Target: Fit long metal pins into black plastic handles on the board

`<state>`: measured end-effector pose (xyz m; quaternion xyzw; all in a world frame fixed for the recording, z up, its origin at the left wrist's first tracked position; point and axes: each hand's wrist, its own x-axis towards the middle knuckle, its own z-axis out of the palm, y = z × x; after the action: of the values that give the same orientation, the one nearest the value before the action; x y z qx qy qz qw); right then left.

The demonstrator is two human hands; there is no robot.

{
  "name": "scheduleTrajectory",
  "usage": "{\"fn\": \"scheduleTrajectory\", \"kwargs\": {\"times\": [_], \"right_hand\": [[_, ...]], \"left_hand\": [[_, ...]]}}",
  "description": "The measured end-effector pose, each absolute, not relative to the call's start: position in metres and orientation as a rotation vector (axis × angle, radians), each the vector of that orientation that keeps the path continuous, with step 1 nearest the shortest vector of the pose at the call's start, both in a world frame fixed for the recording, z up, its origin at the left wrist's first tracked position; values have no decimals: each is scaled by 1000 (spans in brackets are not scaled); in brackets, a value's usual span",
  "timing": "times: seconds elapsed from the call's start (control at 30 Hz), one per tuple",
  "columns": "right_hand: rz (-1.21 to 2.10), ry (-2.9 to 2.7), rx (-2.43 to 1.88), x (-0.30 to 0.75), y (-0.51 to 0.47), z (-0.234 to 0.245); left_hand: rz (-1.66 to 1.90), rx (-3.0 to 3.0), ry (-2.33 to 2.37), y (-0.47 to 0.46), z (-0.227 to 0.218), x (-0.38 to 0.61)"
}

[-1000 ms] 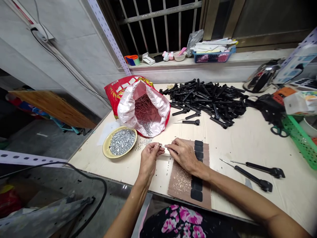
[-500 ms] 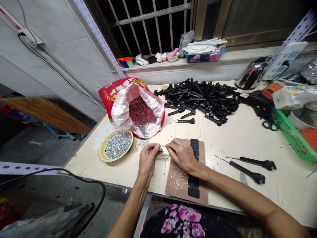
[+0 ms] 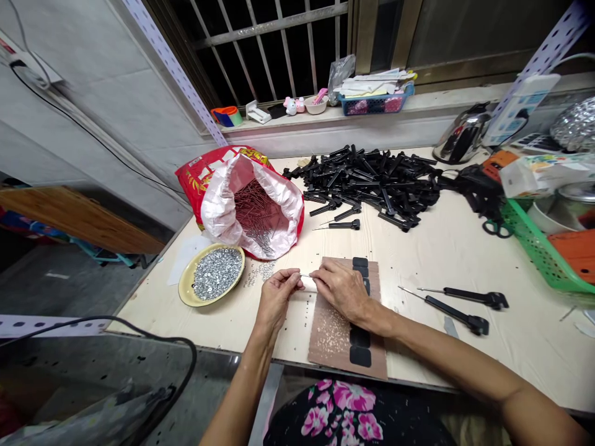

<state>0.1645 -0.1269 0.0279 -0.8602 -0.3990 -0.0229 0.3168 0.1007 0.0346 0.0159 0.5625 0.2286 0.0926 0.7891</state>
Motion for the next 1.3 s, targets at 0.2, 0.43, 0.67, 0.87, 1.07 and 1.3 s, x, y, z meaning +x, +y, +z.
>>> {"fn": "scheduleTrajectory", "kwargs": {"times": [0.2, 0.43, 0.67, 0.87, 1.07, 1.3], "right_hand": [[40, -970, -2143, 167, -140, 18], [-158, -961, -2268, 164, -151, 16], [-76, -878, -2258, 174, -191, 23], [-147, -889, -2404, 195, -240, 10], [-214, -1040, -2547, 212, -255, 1], [-232, -1283, -2437, 192, -256, -7]], "left_hand": [[256, 1446, 465, 19, 14, 102], [351, 1651, 479, 1, 19, 111], [100, 1450, 413, -15, 20, 115], [104, 1652, 350, -26, 17, 115], [340, 2096, 119, -31, 4, 115], [343, 2244, 5, -45, -7, 113]]}}
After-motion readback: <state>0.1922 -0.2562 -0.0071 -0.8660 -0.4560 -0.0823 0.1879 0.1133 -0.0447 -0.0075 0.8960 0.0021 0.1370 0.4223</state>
